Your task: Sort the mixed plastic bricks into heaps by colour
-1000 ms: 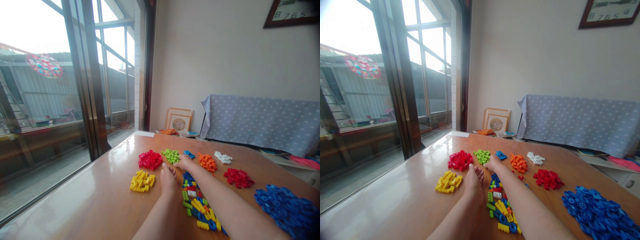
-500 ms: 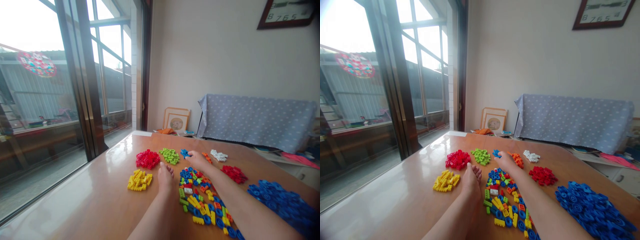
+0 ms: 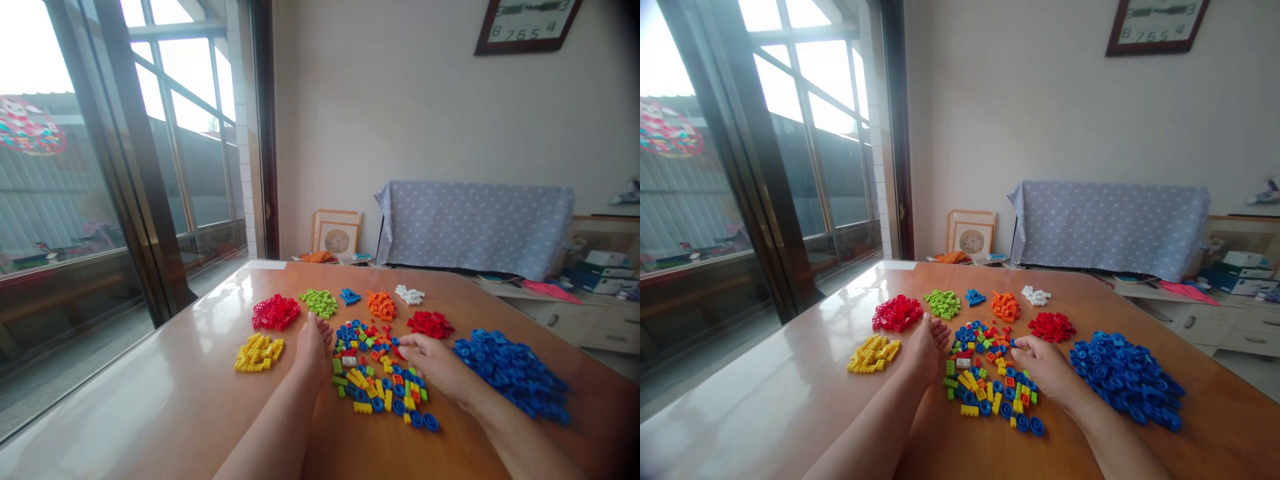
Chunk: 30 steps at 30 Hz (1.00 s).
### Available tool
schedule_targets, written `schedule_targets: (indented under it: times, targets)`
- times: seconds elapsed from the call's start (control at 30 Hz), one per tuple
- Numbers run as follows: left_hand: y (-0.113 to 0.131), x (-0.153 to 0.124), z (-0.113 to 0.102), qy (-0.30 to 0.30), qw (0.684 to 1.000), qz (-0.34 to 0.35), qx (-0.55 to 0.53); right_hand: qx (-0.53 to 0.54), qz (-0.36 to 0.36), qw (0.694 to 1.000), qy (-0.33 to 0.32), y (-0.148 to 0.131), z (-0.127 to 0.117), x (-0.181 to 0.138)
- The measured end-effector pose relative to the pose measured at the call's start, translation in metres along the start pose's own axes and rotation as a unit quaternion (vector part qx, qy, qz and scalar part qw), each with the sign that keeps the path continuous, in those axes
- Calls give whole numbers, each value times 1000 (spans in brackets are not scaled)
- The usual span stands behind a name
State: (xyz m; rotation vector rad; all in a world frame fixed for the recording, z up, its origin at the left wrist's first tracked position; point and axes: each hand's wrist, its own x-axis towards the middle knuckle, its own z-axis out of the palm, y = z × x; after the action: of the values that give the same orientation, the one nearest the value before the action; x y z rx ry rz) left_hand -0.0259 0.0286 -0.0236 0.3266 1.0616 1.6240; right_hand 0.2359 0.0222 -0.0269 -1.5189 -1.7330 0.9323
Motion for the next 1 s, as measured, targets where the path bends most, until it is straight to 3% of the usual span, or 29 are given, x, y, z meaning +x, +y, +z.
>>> schedule_targets:
  times: [0.13,0.23,0.37,0.47,0.57,0.8,0.9,1.0]
  targets:
    - [4,-8,-4,-47,997,17,61,-38,-44,998,36,19,-2,4]
    - [8,-13,-9,-105,973,52,197,-80,-81,992,44,25,-3,9]
    - [11,-13,-21,-104,880,156,436,-108,-103,988,43,20,-5,8]
    - [11,-11,-33,-95,805,210,547,-111,-124,986,34,15,-4,4]
    - [12,-13,-41,-100,781,208,580,-115,-140,983,29,12,-2,1]
    - [10,-19,-41,-141,712,279,629,-124,-141,981,39,11,0,3]
    - [10,-23,-36,-160,703,282,633,-136,-141,980,41,11,-1,4]
    - [9,-26,-29,-173,743,221,608,-140,-145,979,41,8,-2,3]
